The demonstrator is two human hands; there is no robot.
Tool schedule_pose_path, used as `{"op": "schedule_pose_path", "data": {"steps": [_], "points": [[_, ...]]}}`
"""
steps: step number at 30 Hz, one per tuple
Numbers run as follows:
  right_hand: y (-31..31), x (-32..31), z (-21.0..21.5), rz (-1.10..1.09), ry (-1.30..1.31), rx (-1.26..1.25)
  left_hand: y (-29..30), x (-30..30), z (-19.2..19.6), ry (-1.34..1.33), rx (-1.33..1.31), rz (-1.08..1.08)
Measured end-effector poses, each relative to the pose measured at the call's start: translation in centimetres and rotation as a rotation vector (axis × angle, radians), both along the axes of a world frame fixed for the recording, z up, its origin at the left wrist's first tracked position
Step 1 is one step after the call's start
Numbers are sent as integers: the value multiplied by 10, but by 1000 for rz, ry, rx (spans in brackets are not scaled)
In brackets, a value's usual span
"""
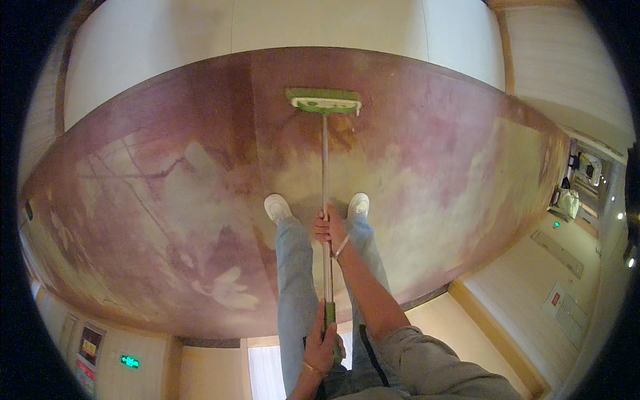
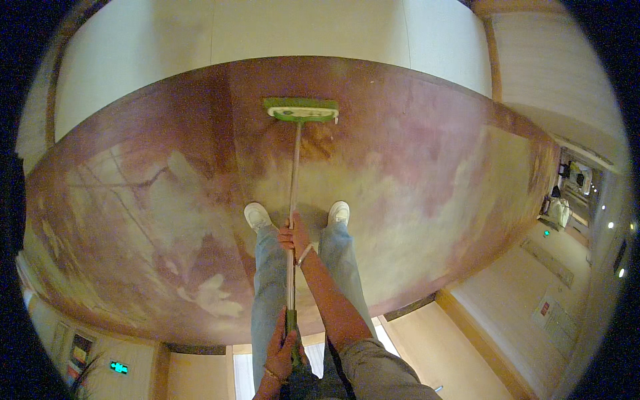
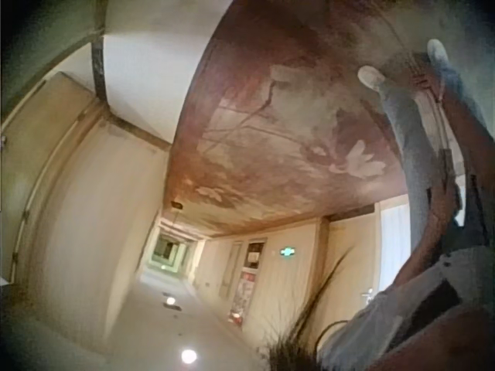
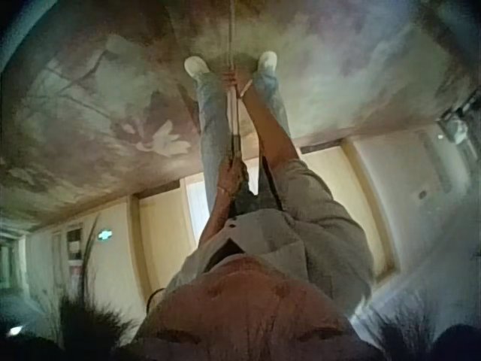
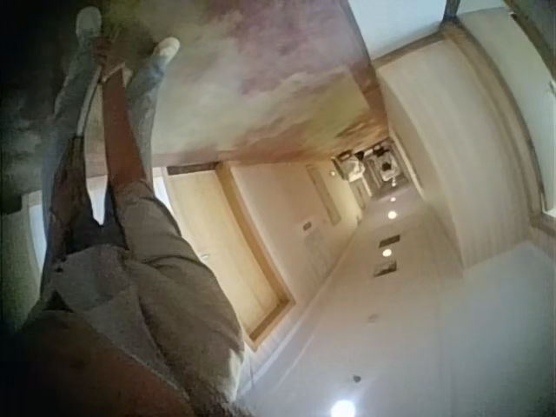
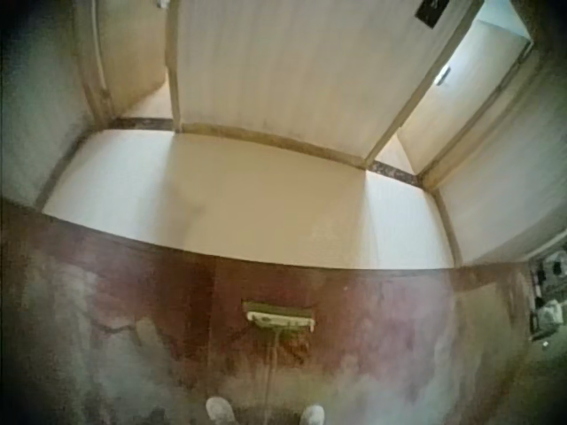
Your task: The person mops a large circular floor area with a green mop, moving in steady back-and-forth strokes across the patterned surface. The person shifts position slightly to cover adjacent sections while maintaining continuous contact with the floor.
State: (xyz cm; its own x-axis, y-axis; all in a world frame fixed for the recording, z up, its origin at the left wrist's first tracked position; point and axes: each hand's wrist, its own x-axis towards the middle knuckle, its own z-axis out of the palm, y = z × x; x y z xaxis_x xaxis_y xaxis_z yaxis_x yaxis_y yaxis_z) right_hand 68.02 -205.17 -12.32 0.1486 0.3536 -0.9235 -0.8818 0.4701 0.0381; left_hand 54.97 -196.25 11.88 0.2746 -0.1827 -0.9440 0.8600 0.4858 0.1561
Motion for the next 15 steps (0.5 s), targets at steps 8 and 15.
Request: {"op": "schedule_pose_path", "data": {"steps": [8,15], "points": [[78,-25,-7,100,224,208,6,-15,17,98,161,168],[132,-6,-41,275,-71,146,-13,9,-17,20,276,344]]}}
